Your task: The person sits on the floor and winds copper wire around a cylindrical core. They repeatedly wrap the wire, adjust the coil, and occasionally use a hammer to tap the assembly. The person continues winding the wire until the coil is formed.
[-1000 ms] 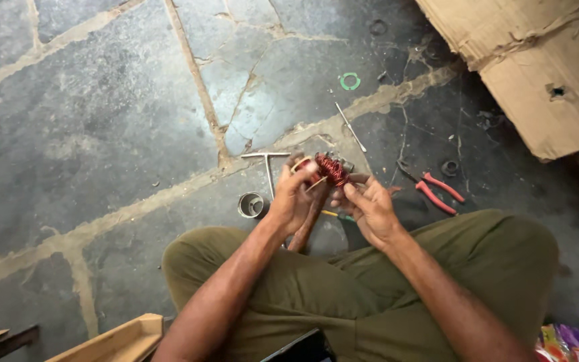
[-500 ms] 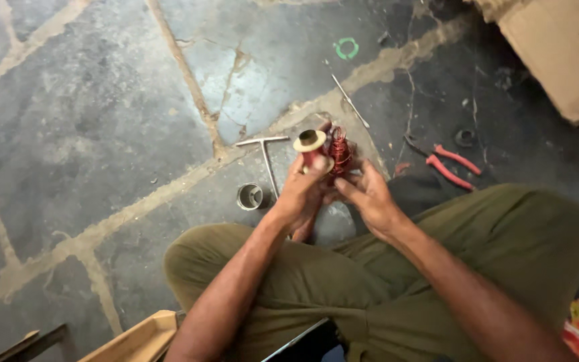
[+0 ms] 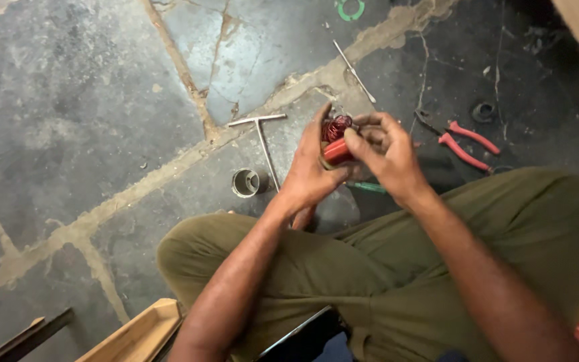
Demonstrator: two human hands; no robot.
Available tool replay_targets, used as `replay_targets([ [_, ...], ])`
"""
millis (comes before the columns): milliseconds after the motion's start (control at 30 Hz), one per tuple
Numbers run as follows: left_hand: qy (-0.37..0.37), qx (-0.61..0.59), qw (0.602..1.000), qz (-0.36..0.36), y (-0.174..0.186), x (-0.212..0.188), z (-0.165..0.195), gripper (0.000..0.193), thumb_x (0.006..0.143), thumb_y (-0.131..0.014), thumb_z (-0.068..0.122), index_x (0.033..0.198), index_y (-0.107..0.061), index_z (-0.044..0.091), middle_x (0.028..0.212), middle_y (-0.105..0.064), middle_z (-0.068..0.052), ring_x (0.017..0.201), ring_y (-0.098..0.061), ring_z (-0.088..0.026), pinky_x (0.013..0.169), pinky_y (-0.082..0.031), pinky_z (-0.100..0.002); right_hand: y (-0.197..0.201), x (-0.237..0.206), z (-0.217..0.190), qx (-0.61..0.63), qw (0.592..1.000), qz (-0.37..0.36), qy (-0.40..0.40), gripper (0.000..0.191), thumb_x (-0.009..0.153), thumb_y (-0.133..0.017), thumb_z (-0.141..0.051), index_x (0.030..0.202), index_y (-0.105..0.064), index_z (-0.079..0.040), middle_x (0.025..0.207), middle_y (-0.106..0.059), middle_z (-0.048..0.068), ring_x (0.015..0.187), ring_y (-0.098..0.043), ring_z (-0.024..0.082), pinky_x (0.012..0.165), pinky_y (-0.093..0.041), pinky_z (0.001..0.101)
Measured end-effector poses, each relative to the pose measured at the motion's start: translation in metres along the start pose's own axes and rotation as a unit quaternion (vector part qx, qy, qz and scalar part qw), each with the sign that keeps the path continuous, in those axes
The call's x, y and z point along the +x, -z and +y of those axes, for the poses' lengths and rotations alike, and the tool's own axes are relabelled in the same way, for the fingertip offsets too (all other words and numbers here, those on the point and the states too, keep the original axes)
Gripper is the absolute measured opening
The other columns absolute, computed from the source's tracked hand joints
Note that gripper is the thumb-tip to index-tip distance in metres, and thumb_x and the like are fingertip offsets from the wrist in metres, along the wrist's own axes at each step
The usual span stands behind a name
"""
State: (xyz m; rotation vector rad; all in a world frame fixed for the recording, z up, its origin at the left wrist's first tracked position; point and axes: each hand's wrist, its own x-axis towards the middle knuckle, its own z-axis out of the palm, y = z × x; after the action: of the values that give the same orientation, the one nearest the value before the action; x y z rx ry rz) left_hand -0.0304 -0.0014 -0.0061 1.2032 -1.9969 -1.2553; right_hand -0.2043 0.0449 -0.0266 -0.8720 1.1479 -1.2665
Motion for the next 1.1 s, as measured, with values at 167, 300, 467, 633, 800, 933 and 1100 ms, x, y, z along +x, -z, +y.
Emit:
replay_targets([
  [167,0.074,-0.187,0.977,-0.073,-0.007,-0.001,-0.021,0.109,0.08,-0.082,0.041,0.157,-0.021,-0.005,0.154,-0.039,-0.024,0.144,-0.041,-0.035,0.117,-0.035,-0.042,0.009,0.009,0.009,0.084,0.994,0.053,-0.041,0.026,0.106,-0.059,-0.025,0.116,-0.065,-0.002,0.104,-0.072,0.005,0.091,-0.069,0.011,0.083,-0.06,0.029],
  [300,0.209,-0.404,0.888,-0.067,-0.016,0.0,-0.035,0.083,0.105,-0.058,0.059,0.145,-0.049,-0.013,0.123,-0.059,-0.018,0.107,-0.056,-0.025,0.088,-0.048,-0.036,0.009,0.006,0.009,0.099,0.994,0.031,-0.017,0.032,0.11,-0.051,-0.031,0.117,-0.065,-0.003,0.103,-0.071,0.003,0.093,-0.069,0.009,0.085,-0.059,0.0281],
  [467,0.273,-0.416,0.865,-0.054,-0.019,-0.003,-0.039,0.059,0.093,-0.063,0.048,0.131,-0.059,0.002,0.096,-0.067,-0.004,0.079,-0.062,-0.014,0.065,-0.048,-0.028,0.002,0.002,0.006,0.087,0.996,0.02,0.007,0.041,0.113,-0.048,-0.038,0.119,-0.067,-0.002,0.102,-0.07,0.003,0.091,-0.066,0.007,0.084,-0.056,0.0247],
  [633,0.184,-0.341,0.92,0.054,-0.018,0.003,-0.046,0.049,0.096,-0.07,0.032,0.131,-0.059,0.0,0.105,-0.067,-0.004,0.089,-0.06,-0.01,0.074,-0.05,-0.028,-0.002,0.003,0.001,-0.101,0.993,-0.011,0.052,0.027,0.102,-0.068,-0.02,0.122,-0.066,-0.002,0.1,-0.068,0.003,0.087,-0.064,0.007,0.078,-0.055,0.0251],
  [800,0.119,-0.343,0.927,0.097,-0.013,0.006,-0.047,0.044,0.101,-0.068,0.028,0.13,-0.059,-0.004,0.107,-0.069,-0.009,0.096,-0.063,-0.015,0.084,-0.054,-0.032,-0.008,0.005,-0.001,-0.255,0.96,0.032,0.112,0.024,0.097,-0.074,-0.015,0.116,-0.067,-0.002,0.099,-0.071,0.005,0.087,-0.067,0.011,0.076,-0.055,0.0274],
  [933,0.027,-0.231,0.962,0.146,-0.009,0.003,-0.031,0.048,0.104,-0.063,0.031,0.138,-0.052,-0.001,0.12,-0.067,-0.006,0.11,-0.063,-0.012,0.099,-0.052,-0.03,-0.004,0.01,0.0,-0.313,0.94,0.129,0.041,0.026,0.099,-0.075,-0.025,0.108,-0.067,-0.002,0.083,-0.069,0.007,0.073,-0.063,0.015,0.065,-0.05,0.0311],
  [1100,0.052,-0.304,0.948,0.081,-0.009,-0.007,-0.007,0.043,0.103,-0.063,0.031,0.134,-0.06,0.0,0.111,-0.066,-0.004,0.099,-0.058,-0.009,0.087,-0.048,-0.027,0.007,0.015,0.008,-0.209,0.958,0.195,0.023,0.032,0.107,-0.06,-0.032,0.101,-0.062,-0.001,0.08,-0.066,0.006,0.064,-0.059,0.015,0.056,-0.047,0.0335],
])
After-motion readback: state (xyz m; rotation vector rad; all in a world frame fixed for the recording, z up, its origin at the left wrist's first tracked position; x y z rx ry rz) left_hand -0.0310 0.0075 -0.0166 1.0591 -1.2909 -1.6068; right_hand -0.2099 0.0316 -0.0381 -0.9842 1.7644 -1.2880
